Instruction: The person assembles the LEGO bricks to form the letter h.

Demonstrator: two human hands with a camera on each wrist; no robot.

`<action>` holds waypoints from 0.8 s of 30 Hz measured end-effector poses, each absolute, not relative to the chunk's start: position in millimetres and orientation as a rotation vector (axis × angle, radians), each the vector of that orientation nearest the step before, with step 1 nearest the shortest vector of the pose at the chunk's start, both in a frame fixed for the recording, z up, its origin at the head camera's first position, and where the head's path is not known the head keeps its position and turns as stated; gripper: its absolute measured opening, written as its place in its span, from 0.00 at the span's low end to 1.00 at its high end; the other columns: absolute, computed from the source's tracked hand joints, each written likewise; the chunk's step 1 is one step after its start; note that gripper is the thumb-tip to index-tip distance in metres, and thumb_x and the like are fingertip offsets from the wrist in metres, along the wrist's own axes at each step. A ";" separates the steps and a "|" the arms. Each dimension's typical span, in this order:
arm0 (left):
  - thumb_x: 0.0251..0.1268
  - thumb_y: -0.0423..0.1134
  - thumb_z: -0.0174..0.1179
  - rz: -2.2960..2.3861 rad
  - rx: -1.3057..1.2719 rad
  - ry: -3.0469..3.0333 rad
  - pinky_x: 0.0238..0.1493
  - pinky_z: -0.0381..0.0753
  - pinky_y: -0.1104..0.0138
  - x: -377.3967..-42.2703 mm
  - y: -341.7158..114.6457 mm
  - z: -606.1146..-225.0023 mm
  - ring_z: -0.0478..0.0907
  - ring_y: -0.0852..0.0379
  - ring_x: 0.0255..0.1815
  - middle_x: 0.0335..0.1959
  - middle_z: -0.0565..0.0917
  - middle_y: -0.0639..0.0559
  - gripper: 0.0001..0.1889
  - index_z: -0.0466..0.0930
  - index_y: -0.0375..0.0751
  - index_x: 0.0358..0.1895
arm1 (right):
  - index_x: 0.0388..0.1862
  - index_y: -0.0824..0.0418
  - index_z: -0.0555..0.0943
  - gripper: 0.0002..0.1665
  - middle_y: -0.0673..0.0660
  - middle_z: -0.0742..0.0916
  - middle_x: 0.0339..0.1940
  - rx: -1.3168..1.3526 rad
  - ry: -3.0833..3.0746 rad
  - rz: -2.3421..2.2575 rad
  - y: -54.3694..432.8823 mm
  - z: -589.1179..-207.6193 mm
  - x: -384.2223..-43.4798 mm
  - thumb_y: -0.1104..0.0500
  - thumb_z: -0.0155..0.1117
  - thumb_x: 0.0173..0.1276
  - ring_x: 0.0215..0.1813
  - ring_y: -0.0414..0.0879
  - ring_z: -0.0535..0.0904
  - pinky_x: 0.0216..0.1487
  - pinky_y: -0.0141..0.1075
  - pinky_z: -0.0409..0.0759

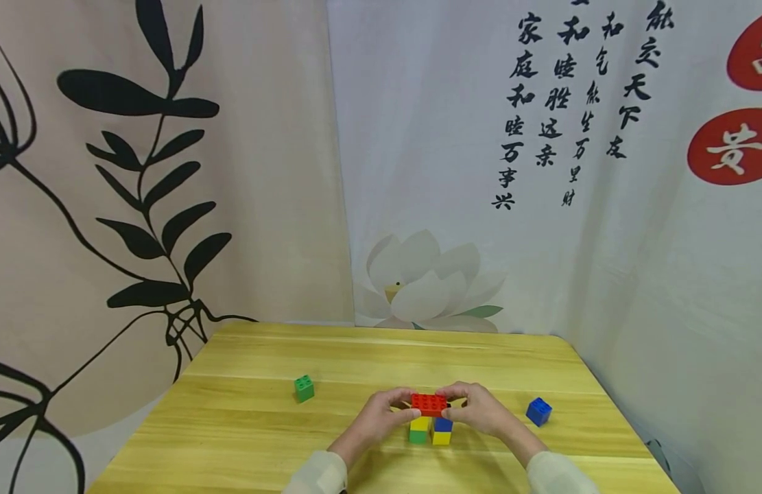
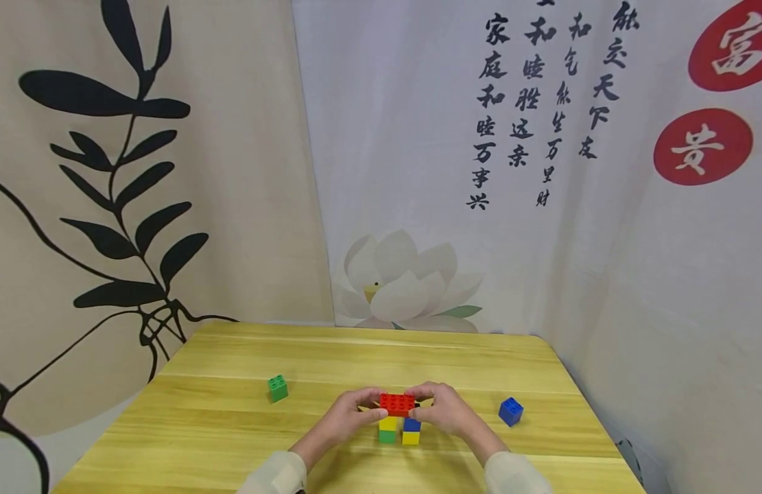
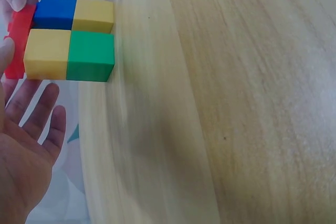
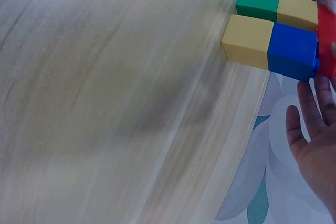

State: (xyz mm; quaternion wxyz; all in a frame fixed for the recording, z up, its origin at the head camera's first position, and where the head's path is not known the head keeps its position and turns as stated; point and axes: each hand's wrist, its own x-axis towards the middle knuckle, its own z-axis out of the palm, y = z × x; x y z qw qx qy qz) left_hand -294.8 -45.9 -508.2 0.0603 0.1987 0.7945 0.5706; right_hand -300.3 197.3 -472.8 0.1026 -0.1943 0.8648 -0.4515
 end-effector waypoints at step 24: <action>0.64 0.44 0.68 1.639 0.557 2.437 0.47 0.78 0.56 -296.8 -45.4 -503.3 0.78 0.55 0.46 0.42 0.84 0.60 0.13 0.84 0.51 0.51 | 0.60 0.66 0.79 0.29 0.55 0.85 0.50 -0.600 2.563 -1.292 207.0 -488.2 -297.0 0.56 0.74 0.63 0.51 0.53 0.79 0.50 0.52 0.78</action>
